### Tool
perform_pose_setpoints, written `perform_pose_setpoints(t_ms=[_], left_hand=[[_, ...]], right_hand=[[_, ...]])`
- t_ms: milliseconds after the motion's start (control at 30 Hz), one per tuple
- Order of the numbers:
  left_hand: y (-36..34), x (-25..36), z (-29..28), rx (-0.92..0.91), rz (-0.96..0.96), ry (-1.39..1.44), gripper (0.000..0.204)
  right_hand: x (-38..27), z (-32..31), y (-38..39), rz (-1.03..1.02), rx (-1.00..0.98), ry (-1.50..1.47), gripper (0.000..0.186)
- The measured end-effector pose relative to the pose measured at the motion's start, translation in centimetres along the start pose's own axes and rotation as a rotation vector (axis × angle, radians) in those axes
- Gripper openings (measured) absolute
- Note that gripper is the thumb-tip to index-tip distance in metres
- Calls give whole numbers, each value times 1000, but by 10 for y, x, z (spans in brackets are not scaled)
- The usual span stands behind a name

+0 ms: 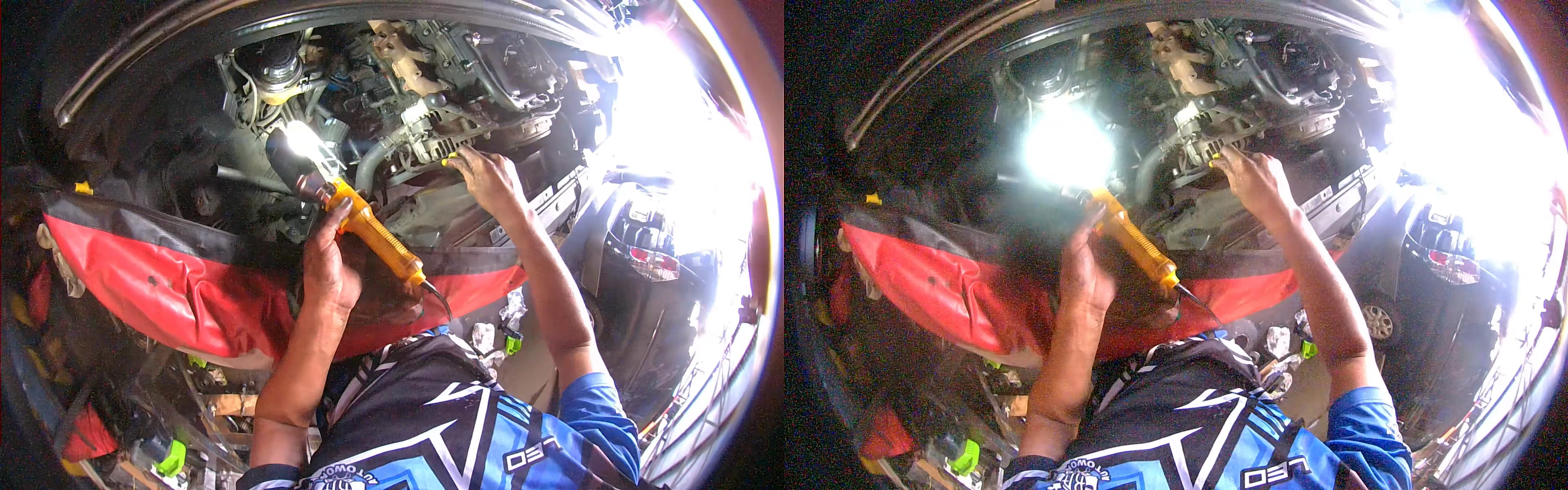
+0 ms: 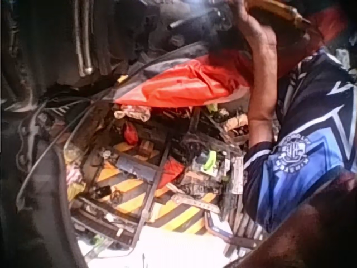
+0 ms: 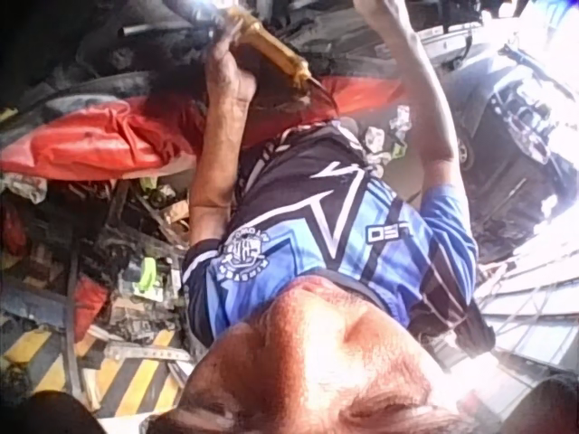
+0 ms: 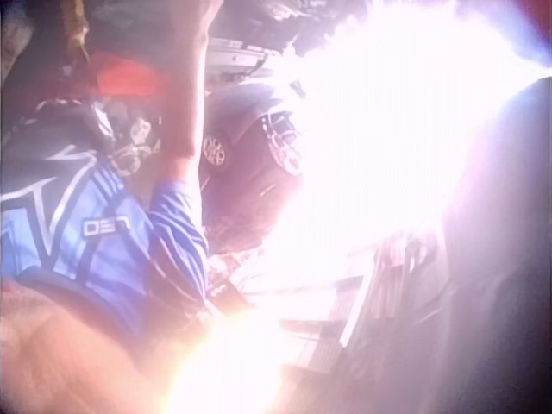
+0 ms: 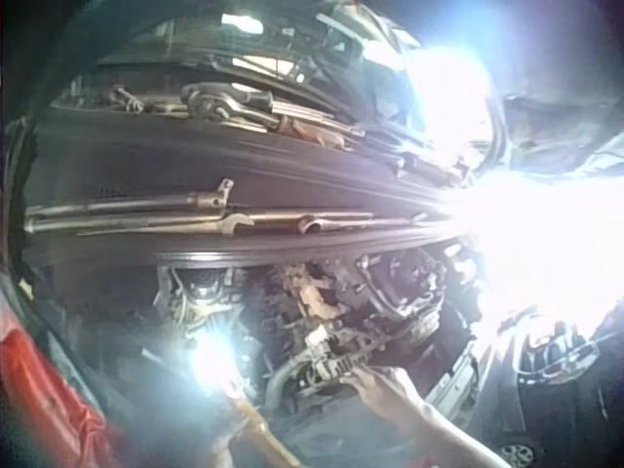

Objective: Removing a catalytic converter from a vehicle engine bay.

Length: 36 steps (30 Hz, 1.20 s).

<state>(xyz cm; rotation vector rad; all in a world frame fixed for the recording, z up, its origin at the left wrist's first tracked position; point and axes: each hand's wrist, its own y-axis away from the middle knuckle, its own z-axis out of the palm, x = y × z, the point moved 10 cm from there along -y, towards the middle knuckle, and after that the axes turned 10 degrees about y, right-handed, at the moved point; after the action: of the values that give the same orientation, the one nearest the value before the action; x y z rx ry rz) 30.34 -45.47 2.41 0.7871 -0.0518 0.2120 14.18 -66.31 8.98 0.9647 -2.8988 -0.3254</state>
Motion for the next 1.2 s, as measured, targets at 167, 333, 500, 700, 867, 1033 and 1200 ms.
perform_pose_setpoints(t_ms=[167, 333, 500, 700, 867, 1033, 1200], left_hand=[[2, 1, 5, -42, 10, 26, 32], [-4, -4, 3, -93, -22, 52, 35], [-6, -5, 4, -97, -2, 70, 36], [-3, -5, 10, -140, -25, 81, 39], [-5, -5, 6, -140, -36, 88, 39], [-6, -9, 6, -132, -39, 65, 38], [-6, -9, -5, -79, -53, 79, 38]], right_hand=[[2, -5, 5, -52, 142, -116, 32], [34, 39, 0, 131, -104, -506, 37], [48, 81, 5, 238, -296, -744, 42], [38, 68, 0, 225, -242, -771, 40], [30, 55, -5, 126, -151, -572, 34], [28, 37, -5, -123, 125, -458, 28], [34, -4, 11, 74, 31, -610, 19]])
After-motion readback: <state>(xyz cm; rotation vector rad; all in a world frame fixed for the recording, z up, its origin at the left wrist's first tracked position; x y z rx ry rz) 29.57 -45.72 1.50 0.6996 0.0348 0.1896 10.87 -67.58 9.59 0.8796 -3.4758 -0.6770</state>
